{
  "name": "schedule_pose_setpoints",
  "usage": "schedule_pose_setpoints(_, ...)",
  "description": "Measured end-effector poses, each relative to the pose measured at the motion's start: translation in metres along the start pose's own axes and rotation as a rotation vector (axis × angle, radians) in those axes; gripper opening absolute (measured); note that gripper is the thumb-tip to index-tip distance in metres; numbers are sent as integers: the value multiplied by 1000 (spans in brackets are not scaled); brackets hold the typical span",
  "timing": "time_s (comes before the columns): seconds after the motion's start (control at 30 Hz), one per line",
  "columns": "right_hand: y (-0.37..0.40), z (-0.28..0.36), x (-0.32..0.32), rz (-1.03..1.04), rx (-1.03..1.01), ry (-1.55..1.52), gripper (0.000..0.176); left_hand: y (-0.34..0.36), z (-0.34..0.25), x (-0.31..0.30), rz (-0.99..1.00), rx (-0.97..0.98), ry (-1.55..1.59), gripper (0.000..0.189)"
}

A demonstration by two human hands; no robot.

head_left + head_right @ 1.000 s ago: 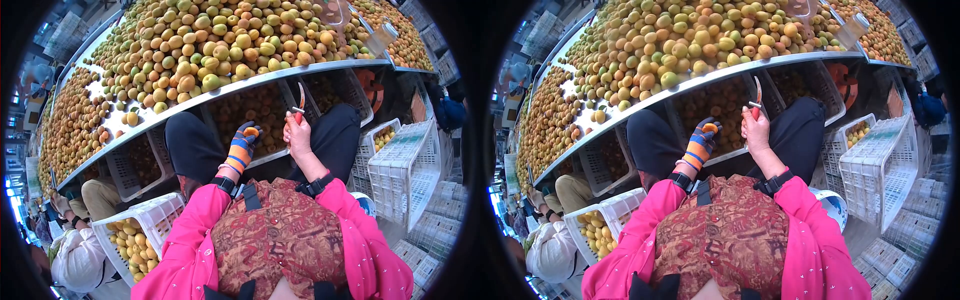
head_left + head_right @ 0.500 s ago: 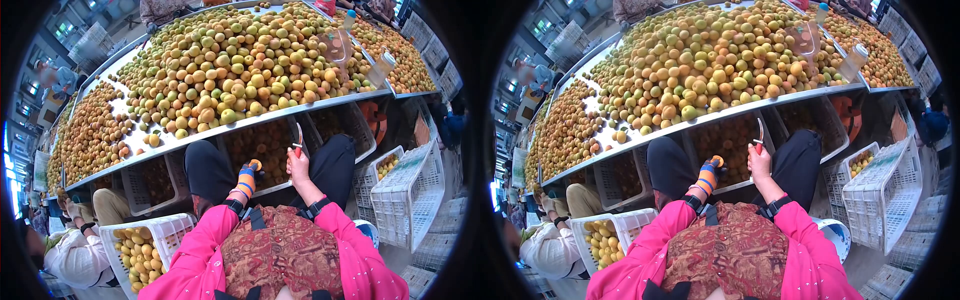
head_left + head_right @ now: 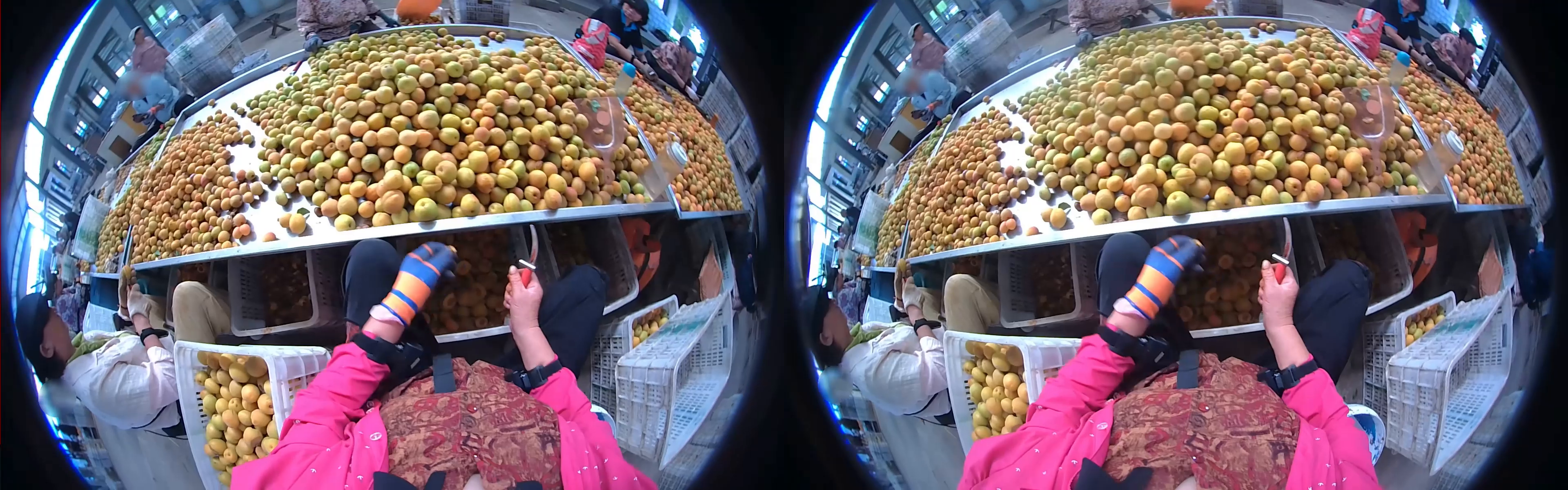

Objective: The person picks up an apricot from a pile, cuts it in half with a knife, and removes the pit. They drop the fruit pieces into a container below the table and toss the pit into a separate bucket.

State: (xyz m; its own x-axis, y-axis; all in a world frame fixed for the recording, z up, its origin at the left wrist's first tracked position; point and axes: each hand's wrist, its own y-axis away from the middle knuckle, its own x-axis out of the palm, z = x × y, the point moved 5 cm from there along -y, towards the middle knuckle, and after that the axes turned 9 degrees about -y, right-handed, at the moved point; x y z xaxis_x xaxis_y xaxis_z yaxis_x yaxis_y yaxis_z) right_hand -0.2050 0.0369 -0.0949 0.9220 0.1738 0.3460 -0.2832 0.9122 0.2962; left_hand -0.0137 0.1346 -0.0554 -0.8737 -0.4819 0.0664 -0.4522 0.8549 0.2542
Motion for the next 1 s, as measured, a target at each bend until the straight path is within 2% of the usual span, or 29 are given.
schedule_pose_setpoints(0.07, -3, 20, 12, 52, -65, 7, 19, -20, -22, -51, -277, 54, -199, 29)
schedule_pose_setpoints(0.13, -7, 49, 29, 98, -139, 46, 18, -42, -45, -98, -489, 289, -704, 31)
schedule_pose_setpoints(0.2, -21, 70, 43, 162, -206, 63, 17, -52, -67, -111, -493, 182, -979, 44)
schedule_pose_setpoints(0.23, -29, 78, 51, 205, -246, 53, 18, -66, -59, -116, -492, 154, -1079, 53)
schedule_pose_setpoints(0.27, -38, 84, 60, 277, -229, -4, 16, -77, -51, -115, -505, 258, -1118, 59)
schedule_pose_setpoints(0.3, -48, 89, 66, 262, -270, 82, 14, -94, -36, -115, -500, 246, -1254, 60)
schedule_pose_setpoints(0.33, -58, 93, 73, 261, -322, 156, 12, -100, -31, -116, -528, 180, -1173, 57)
schedule_pose_setpoints(0.37, -72, 93, 79, 306, -360, 164, 11, -91, -47, -107, -571, 197, -1111, 57)
schedule_pose_setpoints(0.4, -82, 94, 90, 348, -396, 181, 10, -99, -42, -109, -522, 48, -1032, 61)
schedule_pose_setpoints(0.43, -84, 99, 105, 383, -350, 114, 10, -98, -45, -109, -534, 9, -1086, 65)
schedule_pose_setpoints(0.47, -86, 103, 112, 398, -294, 60, 11, -97, -43, -113, -514, 12, -926, 68)
schedule_pose_setpoints(0.53, -93, 107, 133, 448, -312, 49, 13, -103, -46, -115, -473, 179, -494, 64)
schedule_pose_setpoints(0.57, -93, 104, 144, 512, -223, -46, 14, -116, -46, -114, -406, 243, -191, 50)
schedule_pose_setpoints(0.6, -95, 101, 149, 562, -130, -136, 15, -115, -52, -106, -347, 65, 178, 37)
schedule_pose_setpoints(0.67, -103, 86, 153, 550, -40, -218, 12, -142, -59, -88, -21, 234, 609, 36)
schedule_pose_setpoints(0.7, -106, 81, 152, 628, -101, -136, 12, -131, -81, -70, 93, 231, 744, 42)
schedule_pose_setpoints(0.77, -99, 83, 148, 549, -82, -81, 15, -138, -95, -42, 207, 198, 837, 50)
schedule_pose_setpoints(0.87, -101, 88, 141, 544, 38, -121, 24, -137, -108, -1, 314, 105, 888, 50)
schedule_pose_setpoints(0.9, -100, 89, 141, 549, -6, -110, 22, -146, -99, 7, 368, 75, 943, 49)
schedule_pose_setpoints(0.93, -101, 92, 141, 564, -50, -93, 20, -148, -100, 13, 396, 112, 869, 52)
schedule_pose_setpoints(1.0, -105, 87, 142, 598, -22, -111, 22, -152, -100, 27, 450, 109, 897, 56)
